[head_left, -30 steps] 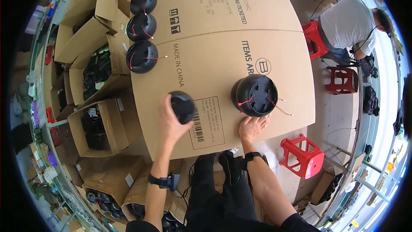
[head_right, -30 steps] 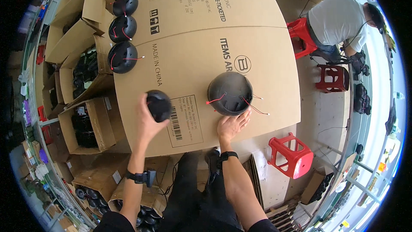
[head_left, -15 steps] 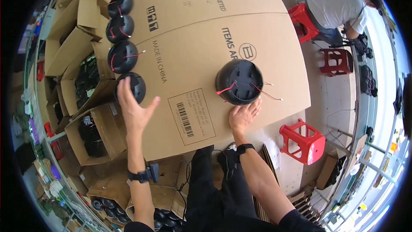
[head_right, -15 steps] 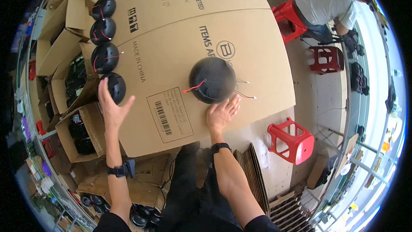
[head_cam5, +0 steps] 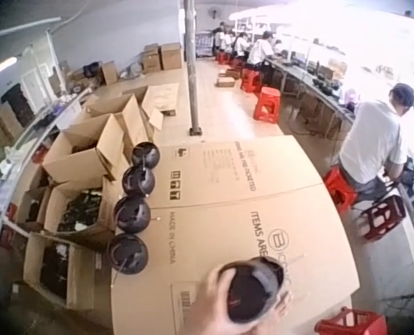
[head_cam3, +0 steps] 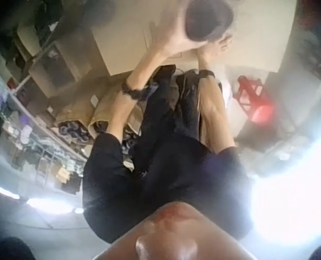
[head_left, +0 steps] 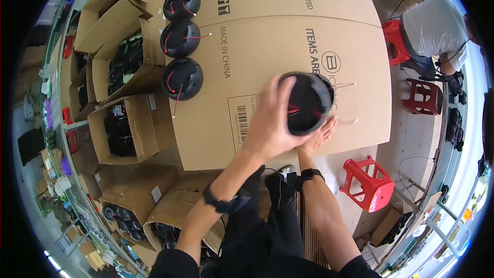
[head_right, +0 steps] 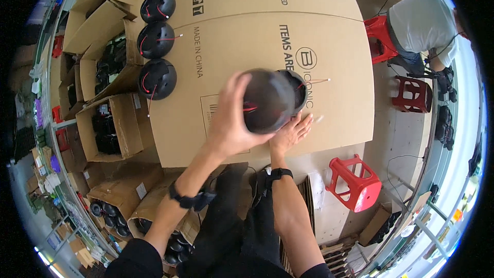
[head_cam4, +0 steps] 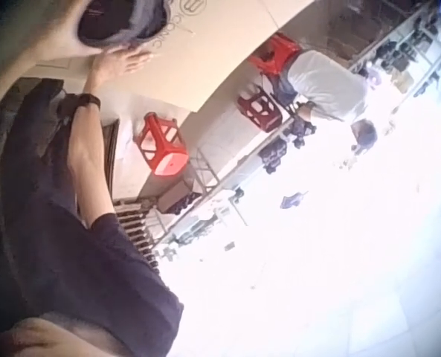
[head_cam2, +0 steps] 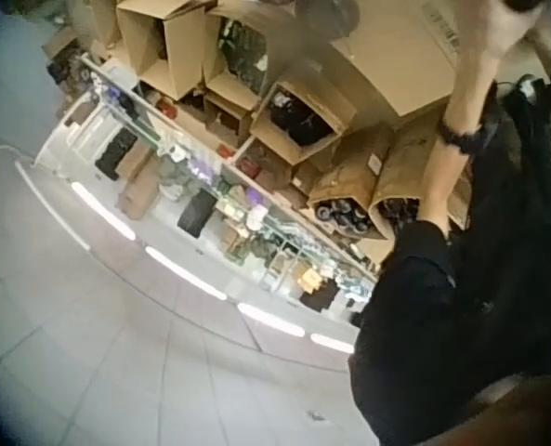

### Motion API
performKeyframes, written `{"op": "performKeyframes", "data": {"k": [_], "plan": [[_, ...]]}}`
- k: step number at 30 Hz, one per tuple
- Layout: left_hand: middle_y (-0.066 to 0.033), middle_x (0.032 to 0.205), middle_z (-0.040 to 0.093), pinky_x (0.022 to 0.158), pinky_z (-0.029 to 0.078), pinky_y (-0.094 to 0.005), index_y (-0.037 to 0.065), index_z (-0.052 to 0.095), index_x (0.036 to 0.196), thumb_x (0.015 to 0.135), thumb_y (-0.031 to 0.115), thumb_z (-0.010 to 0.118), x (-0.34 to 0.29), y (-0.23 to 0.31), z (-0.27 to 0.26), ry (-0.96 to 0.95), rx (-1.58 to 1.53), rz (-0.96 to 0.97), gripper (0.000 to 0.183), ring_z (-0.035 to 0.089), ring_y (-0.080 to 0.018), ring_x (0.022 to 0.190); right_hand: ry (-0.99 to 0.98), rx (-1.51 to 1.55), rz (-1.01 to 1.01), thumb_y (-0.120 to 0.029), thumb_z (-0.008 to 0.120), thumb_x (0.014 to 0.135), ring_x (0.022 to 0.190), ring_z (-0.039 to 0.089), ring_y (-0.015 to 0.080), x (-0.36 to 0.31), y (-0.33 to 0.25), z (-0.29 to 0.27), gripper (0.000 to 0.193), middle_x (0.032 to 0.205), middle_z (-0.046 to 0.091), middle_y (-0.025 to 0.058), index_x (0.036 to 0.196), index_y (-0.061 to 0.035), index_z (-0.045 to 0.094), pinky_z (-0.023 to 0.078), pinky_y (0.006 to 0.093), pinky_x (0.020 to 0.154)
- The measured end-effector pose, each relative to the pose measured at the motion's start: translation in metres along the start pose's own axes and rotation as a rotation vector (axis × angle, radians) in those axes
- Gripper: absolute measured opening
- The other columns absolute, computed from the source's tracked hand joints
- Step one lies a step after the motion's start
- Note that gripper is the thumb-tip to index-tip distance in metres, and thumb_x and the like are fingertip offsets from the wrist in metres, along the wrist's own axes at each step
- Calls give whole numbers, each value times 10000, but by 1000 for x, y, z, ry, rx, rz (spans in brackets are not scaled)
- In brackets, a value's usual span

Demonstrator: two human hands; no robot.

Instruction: Using a hot glue gun to seal or assemble black plastic housing components on an assembly line.

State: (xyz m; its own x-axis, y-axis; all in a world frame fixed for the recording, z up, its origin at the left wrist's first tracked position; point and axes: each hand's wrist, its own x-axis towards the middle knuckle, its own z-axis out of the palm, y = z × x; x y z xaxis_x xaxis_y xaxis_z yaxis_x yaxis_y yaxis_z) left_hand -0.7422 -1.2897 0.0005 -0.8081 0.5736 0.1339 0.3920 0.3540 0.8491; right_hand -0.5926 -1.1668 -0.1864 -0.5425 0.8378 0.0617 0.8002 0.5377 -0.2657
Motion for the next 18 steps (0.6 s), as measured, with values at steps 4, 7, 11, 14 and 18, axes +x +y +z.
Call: {"op": "performKeyframes", "data": {"k": [4,7,11,14,18], "plan": [[-261,1514,353,1135,401,-502,10,255,1530,565,246,978,-96,-45,-60,88,125,-239,1229,415,-435,1384,30,-26,-3,-184,528,930,1519,220,395,-3,-16,-3,579,1608,270,261,1477,-21,428,162,523,1242],[-248,1530,346,1153,379,-501,34,257,1541,570,211,962,-141,-93,-93,202,333,-493,1213,396,-424,1404,20,-37,9,-185,518,934,1515,225,399,-3,-23,-5,569,1606,270,260,1472,-20,432,168,527,1237],[-258,1543,301,1164,358,-522,39,201,1564,581,227,957,-155,-135,-117,318,338,-512,1254,350,-428,1429,32,-29,-10,-181,499,949,1515,227,396,-5,-22,-2,548,1609,264,254,1472,-32,432,177,534,1233],[-268,1556,273,1174,346,-521,42,152,1582,603,249,949,-147,-137,-119,267,357,-529,1279,339,-429,1437,43,-55,-7,-193,486,969,1517,228,389,-4,-16,0,531,1610,265,248,1474,-41,430,182,531,1233],[-295,1566,247,1191,310,-540,46,127,1592,631,266,941,-139,-127,-110,338,422,-573,1278,298,-454,1454,31,-65,9,-217,493,984,1518,228,385,-4,-13,1,524,1611,270,242,1475,-47,427,184,528,1235]]}}
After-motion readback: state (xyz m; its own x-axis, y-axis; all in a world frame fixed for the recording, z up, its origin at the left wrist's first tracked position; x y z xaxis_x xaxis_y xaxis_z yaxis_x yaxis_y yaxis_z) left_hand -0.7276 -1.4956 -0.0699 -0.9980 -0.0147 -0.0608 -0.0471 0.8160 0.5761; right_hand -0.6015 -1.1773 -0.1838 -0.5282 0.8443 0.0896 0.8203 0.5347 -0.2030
